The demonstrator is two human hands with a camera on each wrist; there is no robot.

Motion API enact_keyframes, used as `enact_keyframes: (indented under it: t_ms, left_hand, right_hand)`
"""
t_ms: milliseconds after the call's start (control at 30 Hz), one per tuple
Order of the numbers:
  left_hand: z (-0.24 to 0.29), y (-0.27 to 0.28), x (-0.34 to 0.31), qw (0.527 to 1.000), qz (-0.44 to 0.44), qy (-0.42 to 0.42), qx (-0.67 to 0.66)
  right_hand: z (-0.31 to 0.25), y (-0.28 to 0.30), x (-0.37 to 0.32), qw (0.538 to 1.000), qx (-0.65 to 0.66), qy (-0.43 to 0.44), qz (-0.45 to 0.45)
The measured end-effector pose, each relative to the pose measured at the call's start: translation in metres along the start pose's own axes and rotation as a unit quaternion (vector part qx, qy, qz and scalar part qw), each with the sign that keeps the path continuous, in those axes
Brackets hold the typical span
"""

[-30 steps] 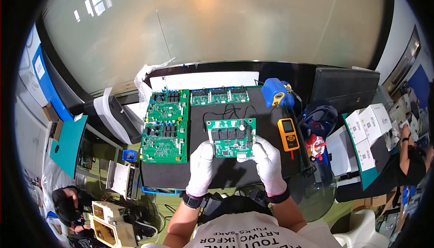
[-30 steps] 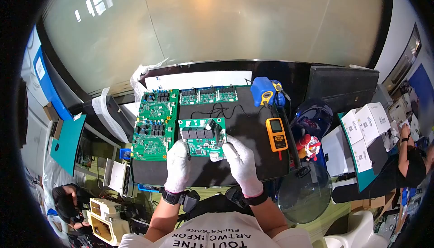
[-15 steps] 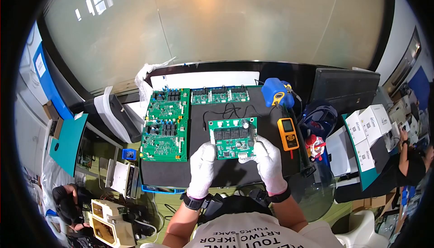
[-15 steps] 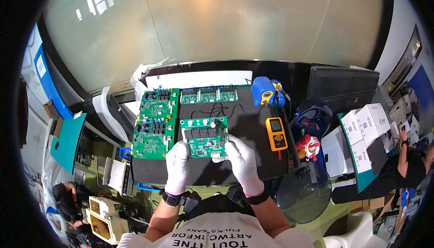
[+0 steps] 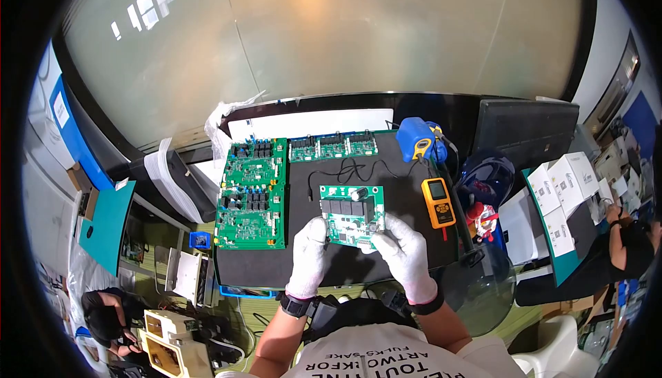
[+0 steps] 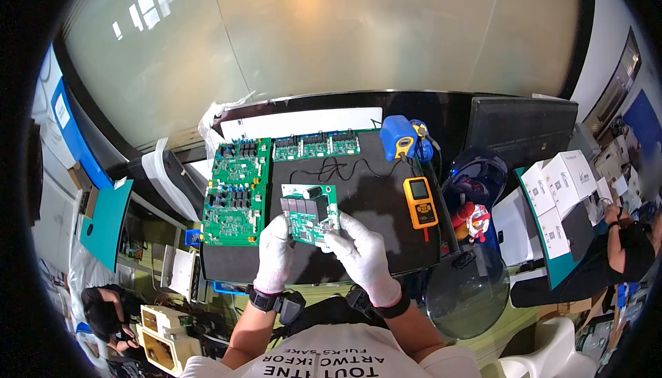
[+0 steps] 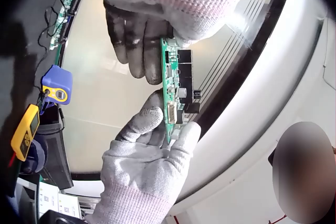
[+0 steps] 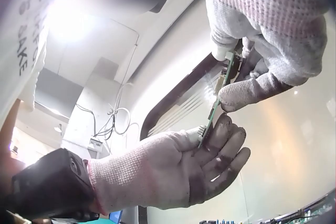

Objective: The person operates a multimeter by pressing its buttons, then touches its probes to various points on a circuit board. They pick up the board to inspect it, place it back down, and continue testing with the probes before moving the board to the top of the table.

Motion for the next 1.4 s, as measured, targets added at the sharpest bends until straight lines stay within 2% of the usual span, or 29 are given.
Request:
enact_keyframes:
  t_ms: [100,233,300,333,467,500,567,633,700,767,800,833,900,933,967,1033,1067,1100,1200,1300,1367,1400]
  left_hand:
    - [0.003,-0.005,0.001,0.999,-0.017,-0.007,-0.03]
    - [-0.007,0.003,0.003,1.0,-0.018,-0.001,0.004]
    - [-0.002,0.006,0.005,0.998,0.024,-0.018,0.054]
    - [-0.012,0.012,0.004,0.998,0.02,-0.013,0.065]
    - [-0.064,0.045,-0.008,0.984,0.039,0.117,0.131]
    - [-0.066,0.051,-0.01,0.984,0.044,0.116,0.131]
    - [-0.086,0.072,-0.02,0.974,0.074,0.19,0.1]
    - [-0.094,0.088,-0.024,0.976,0.085,0.185,0.082]
    - [-0.095,0.111,-0.029,0.976,0.124,0.167,0.061]
    - [-0.092,0.13,-0.035,0.976,0.159,0.144,0.033]
    - [-0.088,0.138,-0.038,0.975,0.165,0.144,0.042]
    - [-0.085,0.144,-0.04,0.973,0.173,0.143,0.05]
    - [-0.081,0.154,-0.042,0.972,0.181,0.136,0.062]
    - [-0.08,0.16,-0.043,0.971,0.196,0.129,0.055]
    - [-0.08,0.165,-0.043,0.969,0.208,0.121,0.047]
    - [-0.08,0.178,-0.045,0.969,0.214,0.107,0.061]
    - [-0.076,0.181,-0.042,0.969,0.211,0.11,0.071]
    - [-0.073,0.182,-0.04,0.968,0.21,0.114,0.079]
    - [-0.075,0.184,-0.028,0.969,0.204,0.138,0.036]
    - [-0.079,0.182,-0.021,0.966,0.196,0.165,0.027]
    - [-0.081,0.177,-0.017,0.957,0.168,0.217,0.092]
    - [-0.087,0.176,-0.016,0.959,0.161,0.219,0.086]
  right_hand:
    - [-0.002,-0.003,0.0,0.999,-0.024,-0.002,-0.022]
    - [0.007,0.003,0.005,1.0,-0.021,-0.012,0.008]
    - [0.026,0.006,0.01,0.995,0.076,-0.055,0.018]
    - [0.039,0.009,0.012,0.994,0.076,-0.082,0.014]
    - [0.092,0.012,0.018,0.981,0.096,-0.165,-0.019]
    - [0.109,0.009,0.018,0.973,0.112,-0.201,-0.034]
    - [0.127,0.005,0.027,0.971,0.094,-0.209,-0.064]
    - [0.134,-0.015,0.041,0.961,0.047,-0.197,-0.187]
    - [0.143,-0.019,0.064,0.953,0.028,-0.215,-0.21]
    - [0.15,-0.02,0.099,0.947,-0.143,-0.195,-0.213]
    - [0.158,-0.025,0.122,0.938,-0.257,-0.099,-0.21]
    - [0.161,-0.036,0.139,0.908,-0.366,-0.004,-0.203]
    - [0.171,-0.07,0.162,0.841,-0.483,0.058,-0.238]
    - [0.184,-0.085,0.17,0.783,-0.567,0.079,-0.245]
    - [0.197,-0.097,0.175,0.715,-0.647,0.099,-0.247]
    - [0.226,-0.105,0.181,0.655,-0.708,0.121,-0.234]
    - [0.244,-0.109,0.185,0.648,-0.71,0.089,-0.261]
    - [0.245,-0.116,0.182,0.586,-0.746,0.093,-0.302]
    - [0.228,-0.11,0.176,0.562,-0.748,0.101,-0.338]
    - [0.218,-0.087,0.178,0.561,-0.75,0.08,-0.339]
    - [0.221,-0.055,0.176,0.587,-0.744,0.032,-0.316]
    - [0.237,-0.031,0.178,0.603,-0.73,-0.029,-0.32]
Point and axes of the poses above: each hand's wrist, its own x-axis towards the middle knuckle, its own y-axis out of the back of the hand, z = x × y, the point moved 9 cm from there along x, towards the middle knuckle, and after that the axes turned 14 degrees about -z, right-handed, at the moved point
